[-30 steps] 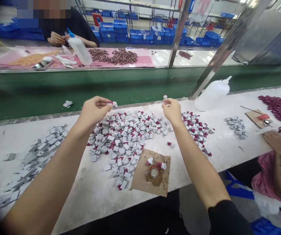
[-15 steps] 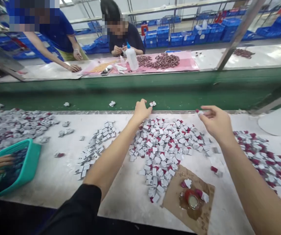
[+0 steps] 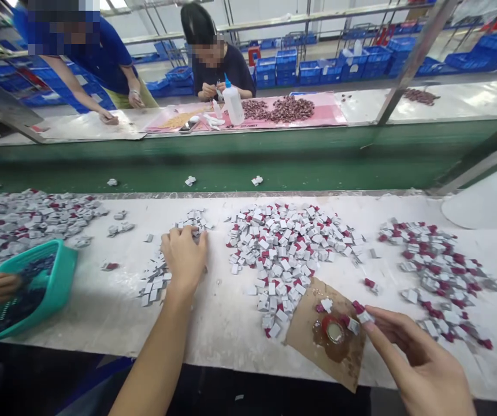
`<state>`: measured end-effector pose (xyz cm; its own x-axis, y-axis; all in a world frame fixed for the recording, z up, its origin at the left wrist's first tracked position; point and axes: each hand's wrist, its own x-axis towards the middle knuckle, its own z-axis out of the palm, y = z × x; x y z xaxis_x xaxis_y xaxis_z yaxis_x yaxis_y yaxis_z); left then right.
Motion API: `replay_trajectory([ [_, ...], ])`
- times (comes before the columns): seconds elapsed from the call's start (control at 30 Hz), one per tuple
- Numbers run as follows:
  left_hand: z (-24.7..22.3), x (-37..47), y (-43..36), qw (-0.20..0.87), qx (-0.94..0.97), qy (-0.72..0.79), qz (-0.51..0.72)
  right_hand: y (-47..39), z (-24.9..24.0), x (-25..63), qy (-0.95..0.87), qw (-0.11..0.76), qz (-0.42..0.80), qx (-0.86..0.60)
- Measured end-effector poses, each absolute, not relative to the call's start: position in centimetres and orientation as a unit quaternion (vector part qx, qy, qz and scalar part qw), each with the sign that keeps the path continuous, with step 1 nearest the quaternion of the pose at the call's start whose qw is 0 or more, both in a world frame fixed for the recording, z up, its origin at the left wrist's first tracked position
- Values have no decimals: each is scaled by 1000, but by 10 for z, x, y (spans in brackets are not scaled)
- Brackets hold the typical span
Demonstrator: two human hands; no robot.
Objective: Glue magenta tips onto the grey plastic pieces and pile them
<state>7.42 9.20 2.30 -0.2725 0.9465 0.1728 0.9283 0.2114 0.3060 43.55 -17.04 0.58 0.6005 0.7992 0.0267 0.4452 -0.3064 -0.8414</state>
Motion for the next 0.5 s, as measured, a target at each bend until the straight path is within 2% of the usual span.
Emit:
replay_trajectory([
  [0.1, 24, 79, 95, 28, 609, 771, 184, -171, 20, 417, -381, 445, 260, -767],
  [0.23, 34, 83, 80, 59, 620, 755, 202, -176, 31, 399, -377, 481, 268, -745],
  [0.5, 38, 93, 24, 158, 619, 742, 203, -184, 21, 388, -296, 518, 369, -713],
])
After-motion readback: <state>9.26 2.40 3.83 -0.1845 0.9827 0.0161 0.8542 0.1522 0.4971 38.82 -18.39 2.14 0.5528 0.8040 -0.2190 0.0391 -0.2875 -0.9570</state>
